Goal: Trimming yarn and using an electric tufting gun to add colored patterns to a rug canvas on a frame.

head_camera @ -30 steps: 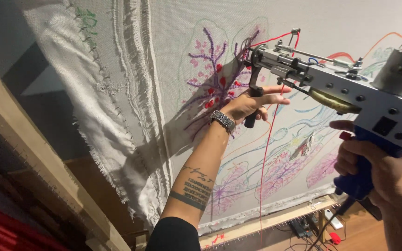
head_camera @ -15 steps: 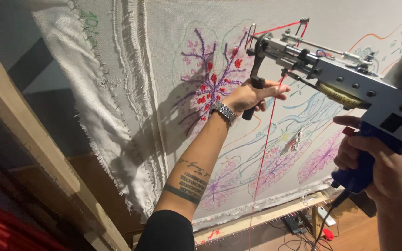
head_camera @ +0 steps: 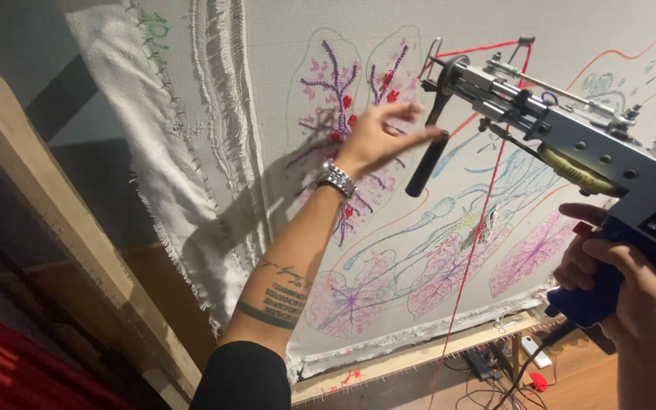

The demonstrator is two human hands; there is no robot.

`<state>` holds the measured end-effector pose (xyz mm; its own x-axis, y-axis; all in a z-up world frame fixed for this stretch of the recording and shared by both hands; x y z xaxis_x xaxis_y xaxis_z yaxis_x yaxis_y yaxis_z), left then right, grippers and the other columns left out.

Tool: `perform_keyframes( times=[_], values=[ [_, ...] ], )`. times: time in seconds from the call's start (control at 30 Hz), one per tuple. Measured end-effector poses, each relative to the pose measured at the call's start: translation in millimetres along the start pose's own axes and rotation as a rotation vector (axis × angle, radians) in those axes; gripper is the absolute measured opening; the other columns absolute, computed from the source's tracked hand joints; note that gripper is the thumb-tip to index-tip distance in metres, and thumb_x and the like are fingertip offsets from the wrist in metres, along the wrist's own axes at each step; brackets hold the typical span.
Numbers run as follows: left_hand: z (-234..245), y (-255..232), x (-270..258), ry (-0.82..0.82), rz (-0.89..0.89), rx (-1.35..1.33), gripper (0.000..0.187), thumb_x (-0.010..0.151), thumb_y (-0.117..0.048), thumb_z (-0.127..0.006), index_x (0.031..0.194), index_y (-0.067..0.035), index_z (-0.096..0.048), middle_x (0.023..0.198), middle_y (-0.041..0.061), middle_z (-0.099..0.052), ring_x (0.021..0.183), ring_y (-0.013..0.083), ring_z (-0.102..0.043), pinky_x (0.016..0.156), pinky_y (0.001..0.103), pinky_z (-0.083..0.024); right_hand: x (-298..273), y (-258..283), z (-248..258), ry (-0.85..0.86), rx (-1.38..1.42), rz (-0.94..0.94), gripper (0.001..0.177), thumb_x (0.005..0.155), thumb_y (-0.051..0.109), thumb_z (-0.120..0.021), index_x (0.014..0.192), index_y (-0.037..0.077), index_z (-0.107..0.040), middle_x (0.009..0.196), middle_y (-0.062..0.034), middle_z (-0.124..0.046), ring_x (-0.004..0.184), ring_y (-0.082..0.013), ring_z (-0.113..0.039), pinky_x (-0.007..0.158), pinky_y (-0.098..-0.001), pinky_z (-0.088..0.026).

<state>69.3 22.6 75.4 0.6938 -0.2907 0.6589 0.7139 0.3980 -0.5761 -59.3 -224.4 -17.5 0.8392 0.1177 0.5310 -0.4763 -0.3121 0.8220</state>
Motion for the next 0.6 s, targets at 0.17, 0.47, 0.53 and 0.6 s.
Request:
perform_keyframes(
  times=[0.17, 0.47, 0.53, 0.6],
  values=[
    [56, -8, 3, -0.498, -0.246, 0.529, 0.035, 0.077, -0.015, -0.068, 0.111, -0.012, -0.057, 0.099, 0.004, -0.061, 0.046, 0.0059, -0.042, 0.036, 0.016, -0.038, -8, 8, -7, -0.078, -0.048, 0.014, 0.040, 0.077, 0.006, -0.042, 0.115, -0.005, -0.051, 0.057, -0.0001, -0.032, 0.049, -0.0114, -0.032, 0.046, -0.0232, -0.026],
    [53, 13, 23, -0.374, -0.044, 0.888, 0.064, 0.077, -0.018, -0.066, 0.133, -0.014, -0.038, 0.125, 0.032, -0.045, 0.066, 0.0205, -0.065, 0.054, 0.026, -0.056, -18, -22, 13, -0.072, -0.017, -0.069, 0.044, 0.075, 0.008, -0.045, 0.116, -0.004, -0.053, 0.056, -0.0038, -0.038, 0.049, -0.0128, -0.035, 0.046, -0.0262, -0.029],
    [50, 7, 19, -0.396, -0.080, 0.910, 0.064, 0.076, -0.018, -0.068, 0.132, -0.015, -0.038, 0.122, 0.028, -0.049, 0.061, 0.0187, -0.064, 0.050, 0.025, -0.056, -20, -21, 12, -0.051, -0.019, -0.031, 0.041, 0.075, 0.007, -0.047, 0.114, -0.005, -0.054, 0.055, -0.0035, -0.040, 0.047, -0.0118, -0.036, 0.044, -0.0247, -0.030],
    [47, 1, 15, -0.420, -0.117, 0.933, 0.064, 0.076, -0.019, -0.070, 0.131, -0.016, -0.038, 0.118, 0.024, -0.052, 0.056, 0.0168, -0.063, 0.047, 0.025, -0.055, -22, -19, 9, -0.027, -0.022, 0.008, 0.039, 0.076, 0.006, -0.049, 0.112, -0.006, -0.055, 0.054, -0.0032, -0.042, 0.045, -0.0108, -0.038, 0.042, -0.0232, -0.032]
  ],
)
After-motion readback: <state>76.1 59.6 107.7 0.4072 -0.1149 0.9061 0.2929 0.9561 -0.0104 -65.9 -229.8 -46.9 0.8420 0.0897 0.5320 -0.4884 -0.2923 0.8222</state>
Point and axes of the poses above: each hand's wrist, its own x-axis towards the middle knuckle, its own z-axis out of the back of the hand, y = z × x, the point moved 9 cm from there along x, towards the middle knuckle
